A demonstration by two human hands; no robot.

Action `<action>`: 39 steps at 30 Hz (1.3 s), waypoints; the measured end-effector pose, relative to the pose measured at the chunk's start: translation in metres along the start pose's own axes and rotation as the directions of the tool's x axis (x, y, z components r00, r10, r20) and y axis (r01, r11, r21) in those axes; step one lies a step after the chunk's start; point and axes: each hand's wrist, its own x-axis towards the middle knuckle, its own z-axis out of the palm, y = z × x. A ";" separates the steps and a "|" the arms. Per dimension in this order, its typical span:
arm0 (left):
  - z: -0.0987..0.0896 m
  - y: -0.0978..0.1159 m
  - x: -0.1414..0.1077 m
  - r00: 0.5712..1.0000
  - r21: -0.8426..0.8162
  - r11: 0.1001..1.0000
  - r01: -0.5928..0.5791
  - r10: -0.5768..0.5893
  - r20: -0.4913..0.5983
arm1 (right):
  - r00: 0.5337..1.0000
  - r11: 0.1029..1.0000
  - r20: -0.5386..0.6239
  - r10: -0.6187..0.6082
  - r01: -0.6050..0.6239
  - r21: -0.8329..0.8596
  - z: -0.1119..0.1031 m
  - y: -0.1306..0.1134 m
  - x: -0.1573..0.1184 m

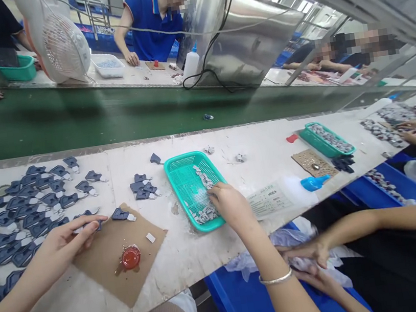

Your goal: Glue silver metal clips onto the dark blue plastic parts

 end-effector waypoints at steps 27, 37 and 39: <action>0.002 0.005 0.036 0.877 0.426 0.767 -0.480 0.405 0.258 | 0.992 0.978 -0.120 -0.033 0.056 0.199 -0.021 -0.034 -0.003; 0.000 -0.005 -0.015 0.957 -0.374 0.889 0.266 -0.196 0.215 | 0.896 0.664 0.045 -0.442 0.293 0.688 0.010 -0.165 -0.049; 0.002 -0.010 -0.024 0.956 -0.437 0.854 0.281 -0.207 0.209 | 0.897 0.691 0.065 -0.437 0.288 0.663 0.016 -0.165 -0.049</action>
